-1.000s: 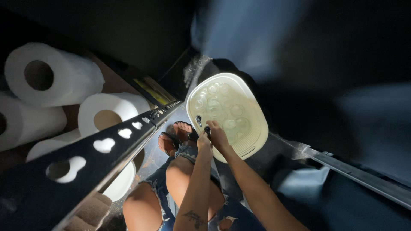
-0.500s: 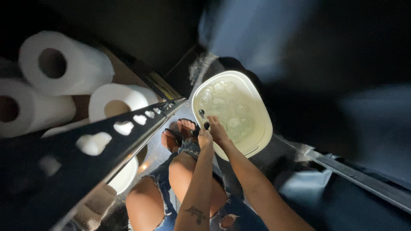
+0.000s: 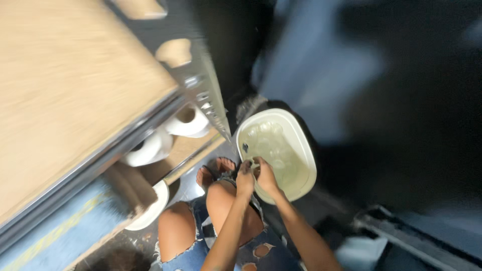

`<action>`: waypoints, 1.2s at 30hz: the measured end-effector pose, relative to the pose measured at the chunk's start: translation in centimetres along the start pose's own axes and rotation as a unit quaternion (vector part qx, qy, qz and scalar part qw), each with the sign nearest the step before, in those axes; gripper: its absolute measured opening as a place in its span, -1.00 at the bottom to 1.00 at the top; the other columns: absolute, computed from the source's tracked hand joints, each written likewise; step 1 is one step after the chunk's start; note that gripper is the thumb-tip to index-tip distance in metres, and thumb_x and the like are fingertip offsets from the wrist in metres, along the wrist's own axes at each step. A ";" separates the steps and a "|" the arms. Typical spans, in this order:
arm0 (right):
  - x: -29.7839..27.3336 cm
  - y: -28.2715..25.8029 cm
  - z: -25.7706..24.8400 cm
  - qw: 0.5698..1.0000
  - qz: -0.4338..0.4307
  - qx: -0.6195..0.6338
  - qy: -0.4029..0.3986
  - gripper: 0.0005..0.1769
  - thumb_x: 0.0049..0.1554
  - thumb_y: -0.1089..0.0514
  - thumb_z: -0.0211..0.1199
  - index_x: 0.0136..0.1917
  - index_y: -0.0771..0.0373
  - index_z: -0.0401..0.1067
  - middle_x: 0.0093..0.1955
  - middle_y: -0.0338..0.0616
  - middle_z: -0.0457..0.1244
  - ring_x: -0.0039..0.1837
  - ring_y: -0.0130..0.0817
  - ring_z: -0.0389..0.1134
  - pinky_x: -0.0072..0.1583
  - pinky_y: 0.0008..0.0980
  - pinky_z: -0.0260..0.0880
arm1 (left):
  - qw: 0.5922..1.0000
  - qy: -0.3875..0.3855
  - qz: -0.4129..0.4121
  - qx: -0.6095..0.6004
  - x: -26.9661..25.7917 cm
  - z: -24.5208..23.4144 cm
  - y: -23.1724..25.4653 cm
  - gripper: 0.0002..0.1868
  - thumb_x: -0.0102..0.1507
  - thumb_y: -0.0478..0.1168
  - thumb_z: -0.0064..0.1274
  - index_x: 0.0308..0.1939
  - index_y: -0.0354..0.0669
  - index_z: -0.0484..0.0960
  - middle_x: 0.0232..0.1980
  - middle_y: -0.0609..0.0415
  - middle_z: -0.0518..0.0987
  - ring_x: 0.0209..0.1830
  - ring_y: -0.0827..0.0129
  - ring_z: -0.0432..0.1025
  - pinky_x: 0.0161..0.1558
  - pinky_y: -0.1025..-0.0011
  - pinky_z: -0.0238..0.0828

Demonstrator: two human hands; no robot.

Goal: The person takes glass bottles and stone disks from a shelf and places them into a white basket sitting on the floor.

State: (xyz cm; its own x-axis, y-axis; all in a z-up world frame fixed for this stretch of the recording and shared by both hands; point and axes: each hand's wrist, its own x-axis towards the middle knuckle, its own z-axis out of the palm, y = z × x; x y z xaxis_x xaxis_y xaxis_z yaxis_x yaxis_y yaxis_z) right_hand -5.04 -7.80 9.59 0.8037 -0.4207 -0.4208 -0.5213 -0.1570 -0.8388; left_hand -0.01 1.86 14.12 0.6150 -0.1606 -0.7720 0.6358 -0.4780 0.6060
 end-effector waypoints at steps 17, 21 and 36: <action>-22.6 -46.3 -6.3 0.902 -0.395 0.171 -0.025 -0.62 0.19 0.31 0.20 0.28 0.38 0.31 0.12 0.04 0.37 0.13 -0.32 0.46 0.12 -0.46 0.52 | 0.828 0.057 0.535 -0.156 -38.1 -21.6 21.8 -0.53 0.34 -0.16 -0.09 0.32 -0.19 0.43 0.33 -0.05 0.50 0.30 0.32 0.43 0.31 0.40 0.36; -22.6 -53.3 -5.8 0.874 -0.455 0.171 0.005 -0.46 0.13 0.42 0.23 0.37 0.38 0.26 0.30 0.14 0.30 0.18 -0.15 0.44 0.27 -0.19 0.48 | 0.791 0.066 0.585 -0.168 -42.5 -26.4 26.8 -0.48 0.31 -0.30 -0.02 0.37 -0.31 0.40 0.27 -0.25 0.43 0.39 -0.10 0.35 0.37 0.09 0.33; 2.5 -71.5 -2.6 0.896 -0.428 0.077 0.086 -0.15 -0.05 0.37 0.50 0.46 0.27 0.25 0.36 0.24 0.23 0.26 0.11 0.40 0.19 -0.03 0.54 | 0.865 0.238 0.442 -0.011 -28.3 -38.4 48.5 -0.24 0.30 -0.11 0.05 0.56 -0.15 0.19 0.51 -0.25 0.27 0.48 -0.13 0.26 0.40 -0.02 0.30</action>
State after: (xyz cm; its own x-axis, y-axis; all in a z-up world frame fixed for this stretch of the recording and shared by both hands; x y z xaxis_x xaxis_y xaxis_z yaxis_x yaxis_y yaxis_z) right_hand 33.52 0.09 69.41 0.8274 -0.3383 0.4483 0.3222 -0.3679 -0.8723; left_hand 31.31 16.36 72.72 0.9843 -0.0794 0.1575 -0.1751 -0.3334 0.9264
